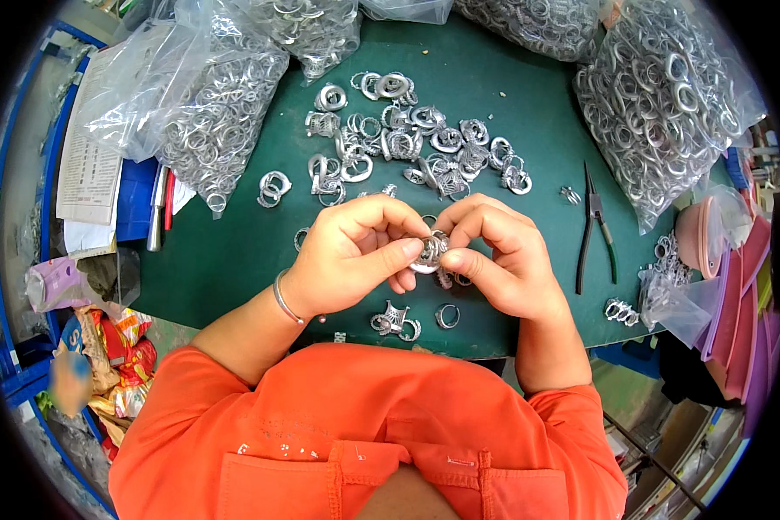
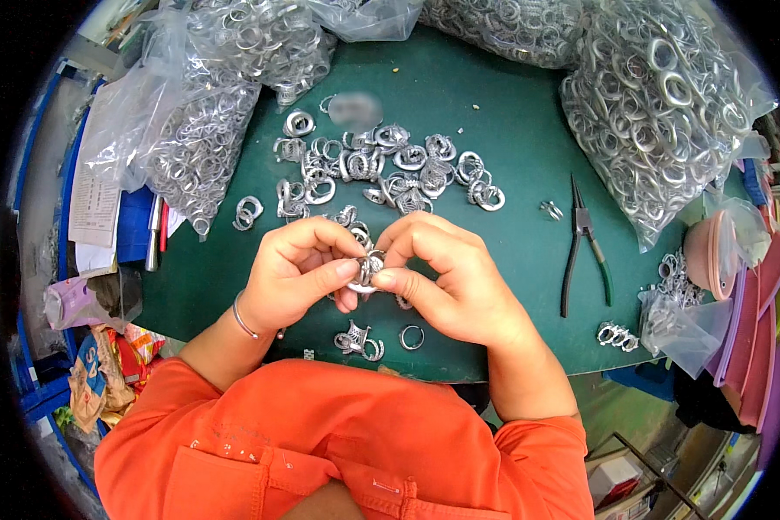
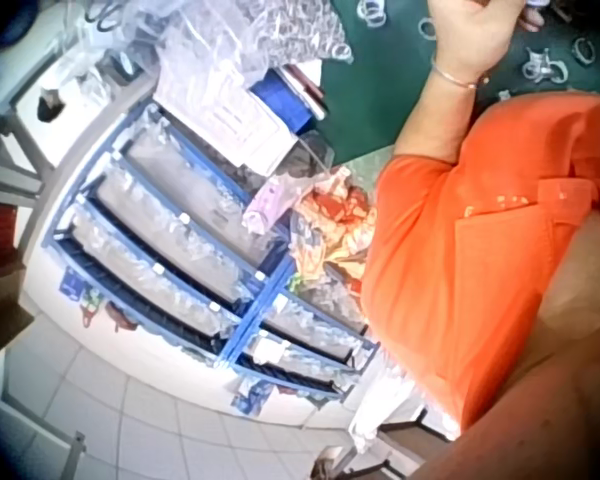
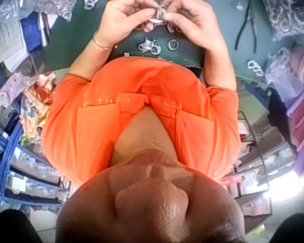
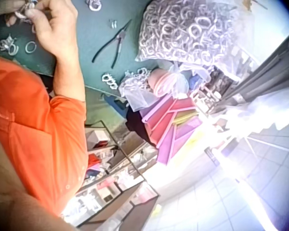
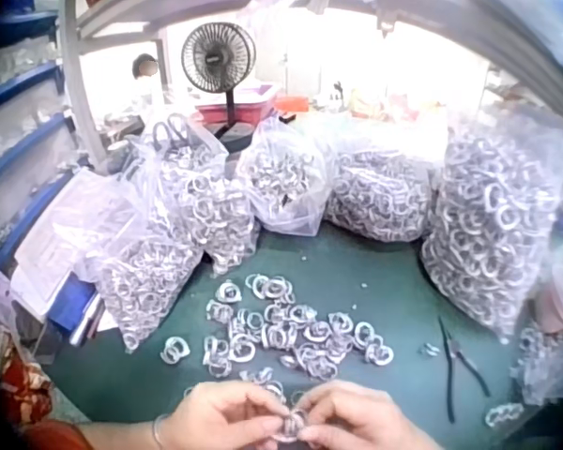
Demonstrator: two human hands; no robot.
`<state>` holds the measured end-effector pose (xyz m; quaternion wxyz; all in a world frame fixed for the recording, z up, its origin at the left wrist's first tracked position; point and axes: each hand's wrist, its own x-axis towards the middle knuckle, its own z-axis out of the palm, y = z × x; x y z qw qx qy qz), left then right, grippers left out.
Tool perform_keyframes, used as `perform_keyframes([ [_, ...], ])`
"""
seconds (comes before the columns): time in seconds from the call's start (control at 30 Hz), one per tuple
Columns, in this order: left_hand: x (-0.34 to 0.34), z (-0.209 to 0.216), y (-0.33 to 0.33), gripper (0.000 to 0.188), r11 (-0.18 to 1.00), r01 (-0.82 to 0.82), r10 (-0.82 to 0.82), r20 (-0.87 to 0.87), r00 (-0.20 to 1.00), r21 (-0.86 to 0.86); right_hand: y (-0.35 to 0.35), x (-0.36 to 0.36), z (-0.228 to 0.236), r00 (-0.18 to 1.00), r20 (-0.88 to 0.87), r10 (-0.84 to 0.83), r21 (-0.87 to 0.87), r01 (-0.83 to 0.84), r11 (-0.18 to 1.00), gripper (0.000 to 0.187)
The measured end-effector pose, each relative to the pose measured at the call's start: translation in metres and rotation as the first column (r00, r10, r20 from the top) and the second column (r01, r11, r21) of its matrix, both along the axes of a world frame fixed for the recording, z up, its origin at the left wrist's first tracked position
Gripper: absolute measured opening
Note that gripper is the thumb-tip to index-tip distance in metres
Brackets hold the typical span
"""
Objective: The person assembles small silver metal hardware components by hand on a green workbench. They pick up individual parts, snap them together, and place the finished units into a clear plastic bag. The workspace contains large bags of raw components and a pair of pliers.
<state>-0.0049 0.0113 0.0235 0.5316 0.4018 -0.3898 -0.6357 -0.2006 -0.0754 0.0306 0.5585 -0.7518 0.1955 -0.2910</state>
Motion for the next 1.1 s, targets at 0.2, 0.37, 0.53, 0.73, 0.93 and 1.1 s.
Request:
perform_keyframes([
  [0.2, 0.008, 0.002, -0.005, 0.012, 0.983, 0.038, -0.003, -0.193, 0.981, 0.181, 0.004, 0.003, 0.0, 0.999, 0.019, -0.032, -0.036, 0.032, 0.999, 0.01],
  [0.37, 0.007, 0.001, -0.006, 0.012, 0.975, -0.014, 0.049, -0.151, 0.987, 0.223, 0.003, 0.007, 0.003, 0.998, 0.017, -0.059, -0.188, 0.061, 0.98, 0.011],
  [0.53, 0.005, -0.001, -0.004, 0.011, 0.982, -0.016, 0.03, -0.072, 0.997, 0.187, 0.007, 0.005, 0.005, 0.997, -0.043, -0.064, -0.206, 0.054, 0.977, 0.011],
  [0.73, 0.01, -0.002, -0.006, 0.009, 0.987, 0.035, -0.01, -0.155, 0.988, 0.159, 0.013, 0.005, 0.004, 0.995, -0.007, -0.095, 0.067, 0.095, 0.993, 0.012],
  [0.93, -0.003, -0.001, -0.002, 0.011, 0.994, -0.11, 0.11, 0.107, 0.988, -0.01, 0.011, 0.007, 0.002, 0.987, -0.073, -0.141, -0.243, 0.12, 0.963, 0.014],
  [1.1, 0.012, 0.002, -0.006, 0.012, 0.988, 0.026, -0.003, -0.151, 0.989, 0.152, 0.004, 0.006, -0.003, 0.991, 0.006, -0.132, -0.151, 0.131, 0.98, 0.016],
])
